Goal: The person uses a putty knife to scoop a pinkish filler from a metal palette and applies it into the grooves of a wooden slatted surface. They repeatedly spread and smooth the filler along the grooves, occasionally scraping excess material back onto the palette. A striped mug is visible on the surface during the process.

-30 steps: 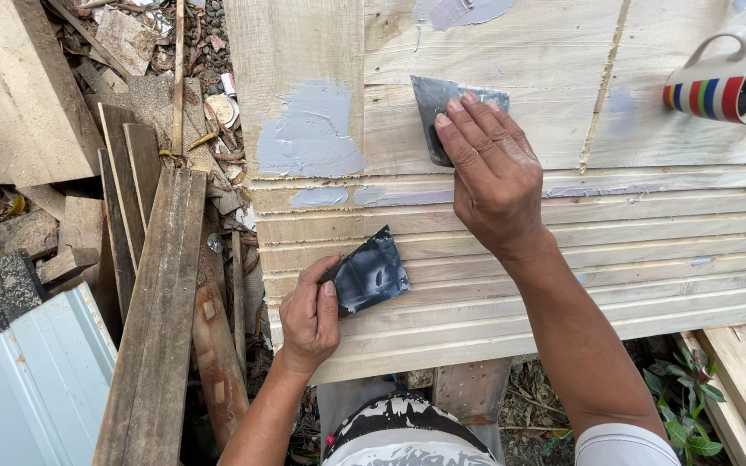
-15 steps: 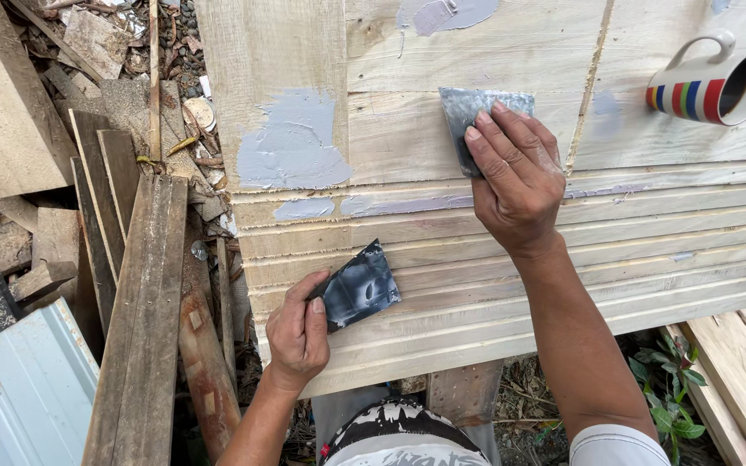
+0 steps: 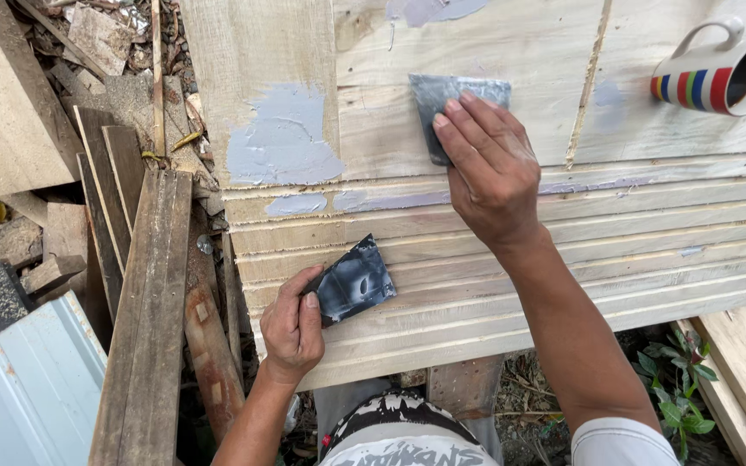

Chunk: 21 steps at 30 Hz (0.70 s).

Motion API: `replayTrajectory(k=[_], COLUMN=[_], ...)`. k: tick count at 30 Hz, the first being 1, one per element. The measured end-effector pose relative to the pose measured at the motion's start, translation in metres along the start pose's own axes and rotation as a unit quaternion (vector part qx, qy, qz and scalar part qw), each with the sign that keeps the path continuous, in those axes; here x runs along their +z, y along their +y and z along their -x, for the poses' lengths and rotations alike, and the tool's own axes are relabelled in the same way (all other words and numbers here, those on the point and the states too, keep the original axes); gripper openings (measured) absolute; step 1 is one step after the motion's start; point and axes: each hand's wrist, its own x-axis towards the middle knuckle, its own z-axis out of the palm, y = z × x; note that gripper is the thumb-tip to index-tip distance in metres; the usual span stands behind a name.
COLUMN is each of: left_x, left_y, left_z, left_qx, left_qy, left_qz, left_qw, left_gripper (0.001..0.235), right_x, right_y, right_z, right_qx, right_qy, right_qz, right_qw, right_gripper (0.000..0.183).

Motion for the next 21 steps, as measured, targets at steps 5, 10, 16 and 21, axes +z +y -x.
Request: replayTrajectory(k=[5,10,16,21], left_x=[0.001,0.001,-0.002,-0.023], left_y=[-0.002,-0.007,-0.003,0.009], left_z=[-0.008,-0.004,-0.010,0.010], left_qx=[0.043,0.017,0.025,-0.109], left_qy=[0.008,-0.006,0.005,-0.015], left_qz=[0.015,0.022,0.050,0.197], left_qw=[0.999,1.000,0.998,0.974], left_gripper=[0.027,0.028,0.021,0.019], right_x=[0.004,-0.062,-0.157,-0.220], right_y=[-0.008,-0.025,-0.055,-0.074], right_z=[0.002,0.043,0.159,0.263], right_qx=[-0.019,0.074,0.378,0.493], right_qy=[-0.034,0.061,0.300,0.491], right_qz=[-0.023,-0.161,-0.530,-0.580], right_qw=[0.999,0.982,0.698,0.425], right_gripper=[0.030,0.024,0.016,0.043])
